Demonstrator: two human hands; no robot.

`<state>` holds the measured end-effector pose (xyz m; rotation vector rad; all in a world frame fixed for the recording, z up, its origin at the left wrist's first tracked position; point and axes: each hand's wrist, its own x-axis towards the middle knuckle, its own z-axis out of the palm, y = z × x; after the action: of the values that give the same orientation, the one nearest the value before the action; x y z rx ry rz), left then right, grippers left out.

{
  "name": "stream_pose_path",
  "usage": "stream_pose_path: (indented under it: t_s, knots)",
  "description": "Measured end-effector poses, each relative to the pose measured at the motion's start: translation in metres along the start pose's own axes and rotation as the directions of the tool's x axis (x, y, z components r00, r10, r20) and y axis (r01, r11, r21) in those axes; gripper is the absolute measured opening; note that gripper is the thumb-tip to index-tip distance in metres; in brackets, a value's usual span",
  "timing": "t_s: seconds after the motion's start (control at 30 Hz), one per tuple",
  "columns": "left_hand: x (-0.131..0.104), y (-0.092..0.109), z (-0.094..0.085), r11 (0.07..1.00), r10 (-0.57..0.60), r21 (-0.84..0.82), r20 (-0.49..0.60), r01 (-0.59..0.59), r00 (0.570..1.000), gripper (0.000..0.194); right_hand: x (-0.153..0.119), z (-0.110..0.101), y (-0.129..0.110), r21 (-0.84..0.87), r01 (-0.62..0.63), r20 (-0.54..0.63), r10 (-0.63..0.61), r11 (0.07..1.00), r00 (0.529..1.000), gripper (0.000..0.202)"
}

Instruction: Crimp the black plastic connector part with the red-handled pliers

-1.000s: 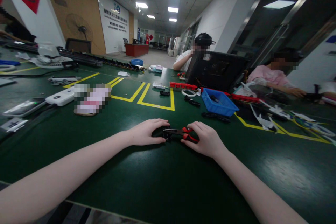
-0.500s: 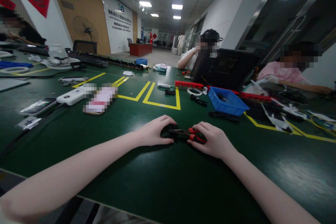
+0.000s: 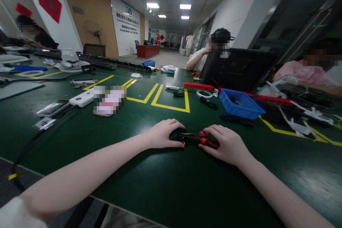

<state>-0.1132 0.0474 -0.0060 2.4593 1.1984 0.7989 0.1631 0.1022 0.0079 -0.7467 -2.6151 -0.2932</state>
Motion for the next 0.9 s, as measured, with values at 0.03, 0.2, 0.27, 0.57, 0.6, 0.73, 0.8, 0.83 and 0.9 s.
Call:
stream_pose_path:
  t_s: [0.03,0.2,0.27,0.57,0.6,0.73,0.8,0.83,0.9]
  knots:
    - [0.0,0.0,0.0,1.0,0.0,0.009,-0.001,0.0,1.0,0.056,-0.001,0.0,0.001,-0.008,0.004,-0.013,-0.004,1.0,1.0,0.036]
    - [0.001,0.001,-0.001,0.998,0.007,0.055,-0.028,-0.005,1.0,0.056,-0.003,-0.003,0.006,-0.032,0.012,-0.077,-0.015,0.999,0.997,0.037]
    - [0.001,0.002,-0.001,0.997,0.006,0.082,-0.04,-0.003,0.999,0.057,-0.004,-0.003,0.008,-0.034,0.012,-0.096,-0.016,0.999,0.995,0.038]
    - [-0.001,0.0,-0.002,0.985,0.1,0.147,-0.027,-0.095,0.995,0.058,-0.005,-0.001,0.008,-0.039,0.033,-0.087,-0.036,0.999,0.996,0.041]
    - [-0.002,-0.001,-0.002,0.983,0.115,0.147,-0.018,-0.111,0.993,0.054,-0.005,-0.001,0.008,-0.04,0.033,-0.085,-0.036,0.999,0.996,0.041]
    - [-0.003,-0.002,-0.006,0.981,0.124,0.148,0.012,-0.125,0.992,0.039,-0.006,-0.001,0.01,-0.051,0.037,-0.09,-0.042,0.998,0.995,0.041]
    - [-0.004,-0.002,-0.01,0.984,0.119,0.131,0.03,-0.122,0.992,0.038,-0.006,-0.001,0.011,-0.054,0.038,-0.096,-0.043,0.998,0.994,0.041]
    - [-0.004,-0.003,-0.011,0.985,0.119,0.119,0.039,-0.122,0.992,0.037,-0.006,-0.002,0.011,-0.052,0.038,-0.096,-0.043,0.998,0.994,0.041]
    - [-0.005,-0.003,-0.013,0.986,0.126,0.101,0.058,-0.131,0.99,0.036,-0.006,-0.003,0.01,-0.05,0.041,-0.095,-0.045,0.998,0.994,0.041]
